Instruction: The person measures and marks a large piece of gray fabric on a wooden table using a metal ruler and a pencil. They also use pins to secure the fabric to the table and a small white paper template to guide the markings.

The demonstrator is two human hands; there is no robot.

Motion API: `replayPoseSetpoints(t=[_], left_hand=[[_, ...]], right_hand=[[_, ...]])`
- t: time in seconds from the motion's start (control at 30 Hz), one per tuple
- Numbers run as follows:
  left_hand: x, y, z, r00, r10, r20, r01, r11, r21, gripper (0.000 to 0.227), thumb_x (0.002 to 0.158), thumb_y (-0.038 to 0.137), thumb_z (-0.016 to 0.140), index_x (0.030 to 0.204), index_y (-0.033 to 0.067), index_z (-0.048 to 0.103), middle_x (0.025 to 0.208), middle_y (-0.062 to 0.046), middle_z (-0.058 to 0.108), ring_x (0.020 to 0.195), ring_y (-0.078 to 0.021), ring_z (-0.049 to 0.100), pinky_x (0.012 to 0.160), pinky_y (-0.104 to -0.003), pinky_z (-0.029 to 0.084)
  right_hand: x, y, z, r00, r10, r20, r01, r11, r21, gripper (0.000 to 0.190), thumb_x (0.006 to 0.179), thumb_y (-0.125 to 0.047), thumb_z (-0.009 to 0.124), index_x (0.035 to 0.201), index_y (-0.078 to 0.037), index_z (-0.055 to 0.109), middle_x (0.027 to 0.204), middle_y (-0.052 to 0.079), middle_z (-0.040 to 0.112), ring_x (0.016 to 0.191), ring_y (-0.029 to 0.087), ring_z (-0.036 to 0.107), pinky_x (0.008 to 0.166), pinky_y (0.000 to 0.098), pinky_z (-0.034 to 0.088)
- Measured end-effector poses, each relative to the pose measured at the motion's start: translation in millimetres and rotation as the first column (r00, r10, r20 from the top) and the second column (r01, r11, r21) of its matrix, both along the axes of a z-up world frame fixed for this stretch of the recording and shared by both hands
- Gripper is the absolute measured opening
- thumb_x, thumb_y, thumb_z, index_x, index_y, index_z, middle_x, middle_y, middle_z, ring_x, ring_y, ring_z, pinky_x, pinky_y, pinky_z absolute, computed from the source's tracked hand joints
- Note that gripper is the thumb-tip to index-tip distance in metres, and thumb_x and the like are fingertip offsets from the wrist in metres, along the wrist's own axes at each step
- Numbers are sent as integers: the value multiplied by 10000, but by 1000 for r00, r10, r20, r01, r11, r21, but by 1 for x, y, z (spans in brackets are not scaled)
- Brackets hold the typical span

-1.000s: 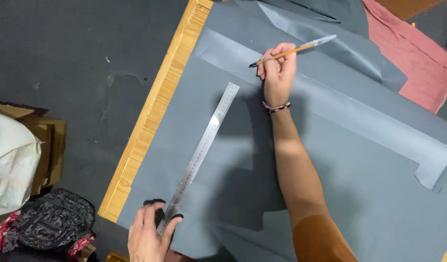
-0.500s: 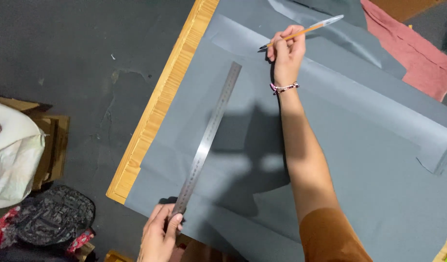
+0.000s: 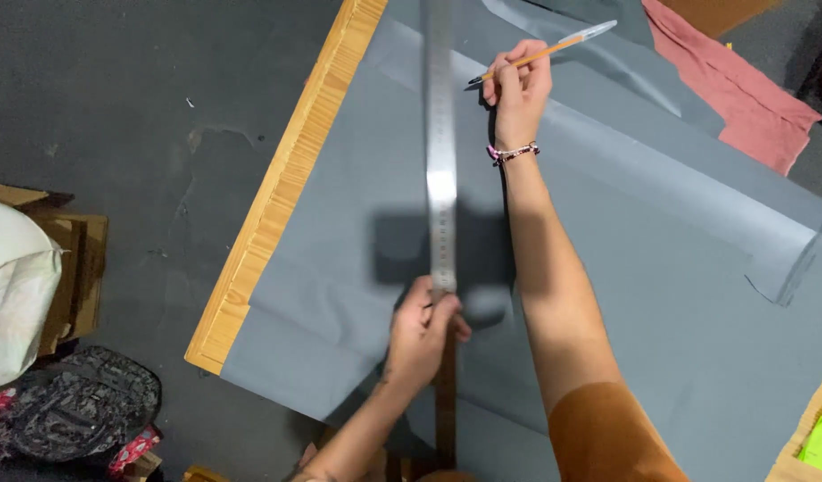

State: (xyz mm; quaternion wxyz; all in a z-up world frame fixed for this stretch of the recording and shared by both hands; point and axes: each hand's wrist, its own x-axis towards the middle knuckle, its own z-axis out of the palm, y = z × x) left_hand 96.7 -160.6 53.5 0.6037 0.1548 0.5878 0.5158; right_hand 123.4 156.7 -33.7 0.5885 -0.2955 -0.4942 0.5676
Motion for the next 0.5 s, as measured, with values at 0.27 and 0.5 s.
replayPoseSetpoints(t=[0.27, 0.5], left_hand=[[25, -15, -23, 909, -283, -306, 284, 958, -42, 228, 960, 336, 641, 948, 112, 601, 688, 36, 578, 597, -101, 523, 548, -286, 415], [2, 13, -14, 228, -744, -628, 605, 614, -508, 529, 836, 716, 648, 761, 193, 648, 713, -69, 699, 695, -361, 674, 646, -486, 509]], right_hand=[[-1, -2, 5, 997, -78, 5, 78, 997, -23, 106, 898, -7, 459, 915, -104, 419, 745, 94, 487, 490, 130, 396, 453, 251, 308], [1, -1, 3, 997, -71, -18, 70, 997, -21, 96, 988, -135, 527, 954, -116, 440, 778, 53, 503, 496, 102, 385, 455, 227, 295]])
